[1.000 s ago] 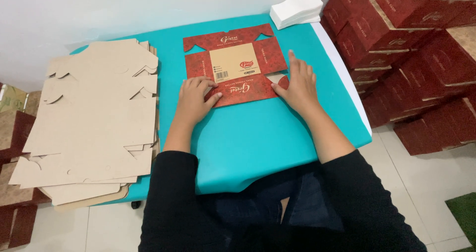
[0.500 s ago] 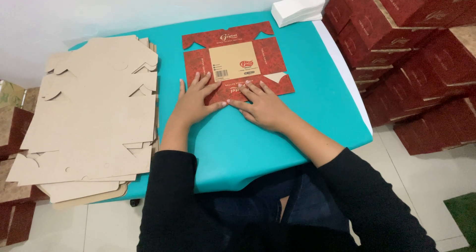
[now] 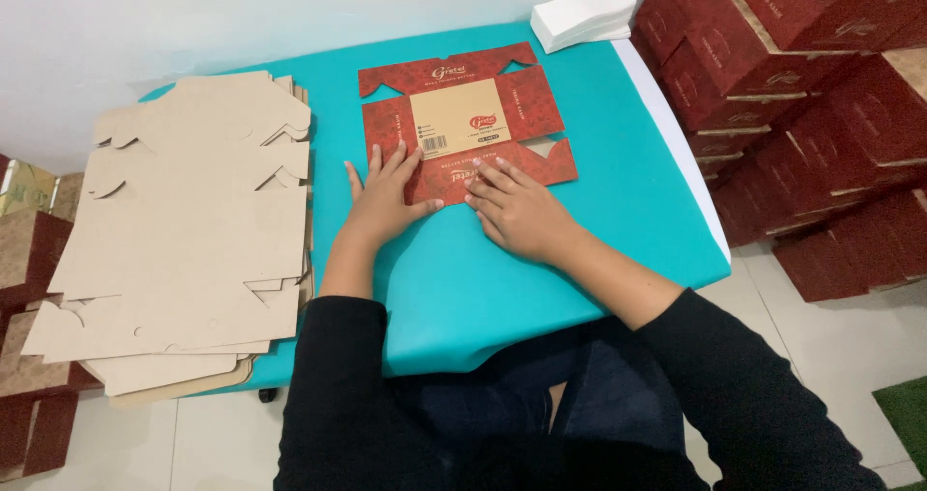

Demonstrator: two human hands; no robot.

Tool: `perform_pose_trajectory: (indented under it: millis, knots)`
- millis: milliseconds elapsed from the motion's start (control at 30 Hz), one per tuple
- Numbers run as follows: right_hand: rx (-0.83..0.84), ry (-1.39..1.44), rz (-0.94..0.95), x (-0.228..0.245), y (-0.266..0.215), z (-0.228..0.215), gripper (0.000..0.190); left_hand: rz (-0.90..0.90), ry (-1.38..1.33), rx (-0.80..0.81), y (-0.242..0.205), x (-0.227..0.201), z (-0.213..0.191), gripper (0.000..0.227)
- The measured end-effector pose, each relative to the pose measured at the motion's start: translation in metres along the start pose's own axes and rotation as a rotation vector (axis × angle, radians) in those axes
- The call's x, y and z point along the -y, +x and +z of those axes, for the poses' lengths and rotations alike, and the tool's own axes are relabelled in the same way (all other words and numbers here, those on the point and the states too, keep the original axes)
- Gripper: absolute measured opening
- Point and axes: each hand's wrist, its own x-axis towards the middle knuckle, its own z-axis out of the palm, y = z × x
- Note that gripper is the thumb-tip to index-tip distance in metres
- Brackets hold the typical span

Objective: The person folds a flat cardboard piece into a box shape, inserts a white tissue packet inside, and closes the lid. They then place the finished box on a stack of similar boxes.

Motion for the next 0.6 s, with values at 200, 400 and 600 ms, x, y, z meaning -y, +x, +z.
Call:
perform_pose_trajectory:
  millis: [200, 400, 600]
  knots:
    - [-0.088, -0.142, 0.106, -0.02, -0.02, -0.015, 0.017, -0.02, -0.051, 0.01, -0.005, -0.005, -0.006, 0.088]
    - [-0.068, -0.125, 0.247, -0.038, -0.049, -0.02, 0.018, -0.015, -0.08, 0.003, -0.007, -0.005, -0.011, 0.091]
    - [0.176, 0.202, 0.808, -0.045, -0.045, -0.055, 0.072, -0.118, -0.088, -0.063, -0.022, 0.001, -0.021, 0.136]
